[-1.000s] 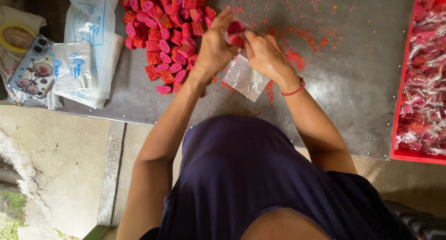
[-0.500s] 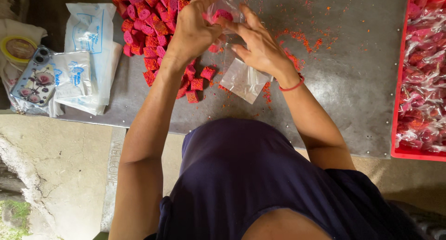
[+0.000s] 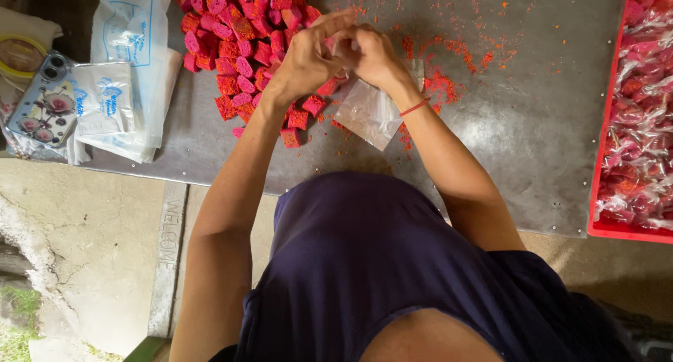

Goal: The person picks up pink sponge-like objects from a pile on a metal table and places them one at a time into a clear plastic bag, then moves the filled bag to a red crate.

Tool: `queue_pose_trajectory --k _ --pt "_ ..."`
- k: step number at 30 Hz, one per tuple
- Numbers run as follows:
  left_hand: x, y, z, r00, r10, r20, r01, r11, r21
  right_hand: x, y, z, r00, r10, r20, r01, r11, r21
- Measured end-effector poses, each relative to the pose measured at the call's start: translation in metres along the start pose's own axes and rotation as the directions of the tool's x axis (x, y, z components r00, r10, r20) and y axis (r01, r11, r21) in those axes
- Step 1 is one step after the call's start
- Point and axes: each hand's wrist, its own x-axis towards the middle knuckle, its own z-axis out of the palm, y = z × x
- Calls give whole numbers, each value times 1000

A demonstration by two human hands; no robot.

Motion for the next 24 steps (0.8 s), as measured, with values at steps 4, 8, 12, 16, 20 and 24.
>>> queue_pose_trajectory --k 4,8,12,16,20,24 --pt "-1 18 -3 995 95 -1 -95 989 110 18 -15 -4 995 78 59 -75 995 -60" --pt "1 3 -11 997 79 -4 -78 975 -208 25 3 3 995 -97 -18 98 994 56" --pt "-5 -14 -20 998 38 -57 -38 999 -4 29 13 22 995 101 -5 -99 984 147" --pt "-14 -15 -28 997 1 -75 -5 999 -54 35 -3 29 992 10 129 -28 990 136" --pt "-22 -8 -39 996 -33 -88 16 982 -186 44 -28 26 984 -167 66 179 880 -439" --pt "-23 -7 -34 997 -32 -66 18 978 -208 52 -44 28 984 176 41 -149 918 -366"
